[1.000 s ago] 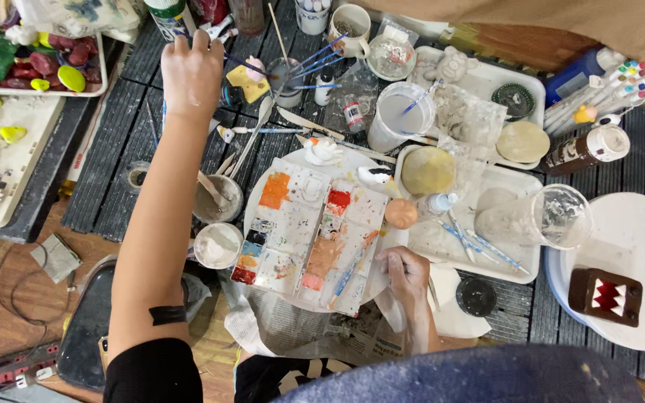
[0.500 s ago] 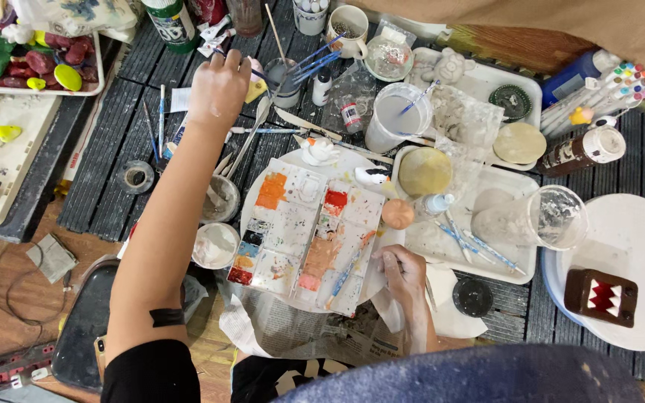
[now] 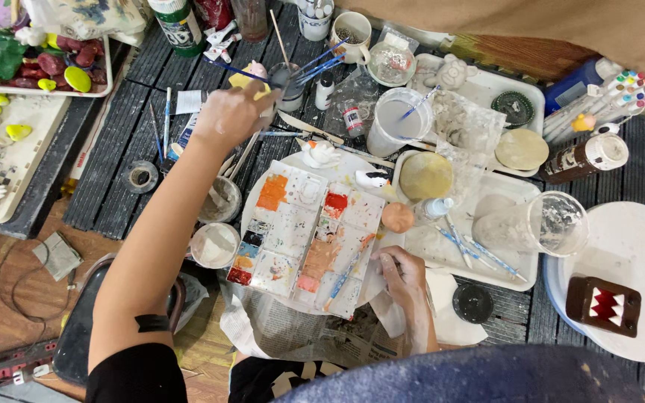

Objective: The person paints a small white figurine using a fine brush and various paints from a palette. They dip the brush into a container, mix paint on the palette, and apply it to the figurine's details.

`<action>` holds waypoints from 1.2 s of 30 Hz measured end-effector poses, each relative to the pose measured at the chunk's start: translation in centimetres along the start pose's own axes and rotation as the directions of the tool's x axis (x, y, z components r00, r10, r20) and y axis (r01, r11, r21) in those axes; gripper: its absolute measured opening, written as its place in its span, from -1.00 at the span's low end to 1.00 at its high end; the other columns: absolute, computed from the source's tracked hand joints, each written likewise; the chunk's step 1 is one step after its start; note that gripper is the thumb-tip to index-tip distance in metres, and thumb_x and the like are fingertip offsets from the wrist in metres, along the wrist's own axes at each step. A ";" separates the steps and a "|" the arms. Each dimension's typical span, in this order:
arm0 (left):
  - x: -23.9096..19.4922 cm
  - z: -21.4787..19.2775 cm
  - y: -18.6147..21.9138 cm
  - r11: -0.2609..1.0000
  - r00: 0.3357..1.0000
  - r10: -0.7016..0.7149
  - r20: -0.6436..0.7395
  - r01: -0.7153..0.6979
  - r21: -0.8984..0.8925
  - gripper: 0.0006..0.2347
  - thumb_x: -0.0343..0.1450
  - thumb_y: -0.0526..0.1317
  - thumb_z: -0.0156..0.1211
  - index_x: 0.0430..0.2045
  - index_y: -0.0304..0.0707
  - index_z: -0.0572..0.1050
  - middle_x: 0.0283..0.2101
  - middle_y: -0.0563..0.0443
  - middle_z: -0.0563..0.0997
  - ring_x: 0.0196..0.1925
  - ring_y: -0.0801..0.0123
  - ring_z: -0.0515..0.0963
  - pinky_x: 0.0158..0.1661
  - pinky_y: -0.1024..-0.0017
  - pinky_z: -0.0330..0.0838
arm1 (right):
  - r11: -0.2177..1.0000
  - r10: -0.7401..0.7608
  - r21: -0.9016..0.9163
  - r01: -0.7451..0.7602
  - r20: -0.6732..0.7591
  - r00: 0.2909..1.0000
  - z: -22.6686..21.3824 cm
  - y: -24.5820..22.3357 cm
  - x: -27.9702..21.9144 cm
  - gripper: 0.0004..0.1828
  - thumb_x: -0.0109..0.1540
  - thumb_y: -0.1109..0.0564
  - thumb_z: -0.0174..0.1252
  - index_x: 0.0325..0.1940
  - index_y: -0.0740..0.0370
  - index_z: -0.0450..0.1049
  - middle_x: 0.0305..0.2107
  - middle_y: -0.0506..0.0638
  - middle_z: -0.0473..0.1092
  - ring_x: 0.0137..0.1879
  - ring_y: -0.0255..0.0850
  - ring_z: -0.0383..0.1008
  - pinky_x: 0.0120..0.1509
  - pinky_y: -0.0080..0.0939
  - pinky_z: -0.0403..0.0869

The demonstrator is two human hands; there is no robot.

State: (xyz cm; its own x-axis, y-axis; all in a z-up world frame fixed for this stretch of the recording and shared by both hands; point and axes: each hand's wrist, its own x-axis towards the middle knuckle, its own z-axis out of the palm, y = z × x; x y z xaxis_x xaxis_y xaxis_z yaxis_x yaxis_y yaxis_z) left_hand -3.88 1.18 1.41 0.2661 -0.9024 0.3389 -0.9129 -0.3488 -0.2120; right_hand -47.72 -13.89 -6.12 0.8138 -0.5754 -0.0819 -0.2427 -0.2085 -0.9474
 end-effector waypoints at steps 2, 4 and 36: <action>-0.4 -0.1 0.5 0.995 1.000 0.011 -0.011 -0.012 -0.097 -0.69 0.45 -0.10 0.24 0.09 0.04 0.57 -0.24 0.06 0.59 -0.37 0.29 0.66 -0.41 0.34 0.51 | 0.999 0.042 0.014 -0.042 0.010 0.999 0.0 0.0 0.2 -0.83 0.34 0.17 0.10 -0.20 0.21 0.61 -0.62 -0.12 0.42 -0.56 -0.45 0.29 -0.58 -0.39 0.29; -0.7 0.1 1.1 0.993 1.000 0.020 0.010 -0.019 -0.119 -0.74 0.46 -0.08 0.23 0.04 0.08 0.58 -0.32 0.05 0.59 -0.45 0.25 0.64 -0.46 0.31 0.50 | 0.998 0.064 0.019 -0.064 0.020 0.998 -0.1 -0.1 0.3 -0.83 0.34 0.16 0.10 -0.21 0.22 0.61 -0.62 -0.11 0.42 -0.56 -0.44 0.30 -0.59 -0.38 0.28; -1.4 2.6 -2.4 -0.089 0.535 -0.806 0.254 0.314 -0.945 -0.69 0.63 -0.12 -0.04 -0.20 -0.40 0.60 -0.39 0.06 0.64 -0.55 0.57 0.56 -0.51 0.60 0.48 | 0.996 -0.014 0.092 0.011 0.038 0.999 -0.2 0.1 0.8 -0.82 0.36 0.19 0.07 -0.18 0.32 0.56 -0.53 -0.04 0.48 -0.43 -0.38 0.36 -0.35 -0.33 0.40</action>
State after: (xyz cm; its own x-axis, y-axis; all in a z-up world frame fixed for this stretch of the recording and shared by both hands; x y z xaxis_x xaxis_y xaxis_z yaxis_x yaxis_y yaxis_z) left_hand -1.25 2.57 -0.93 0.9567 -0.2654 0.1193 -0.1273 -0.0129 0.9918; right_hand -47.21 -14.56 -6.19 0.8364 -0.5423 -0.0799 -0.1844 -0.1411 -0.9727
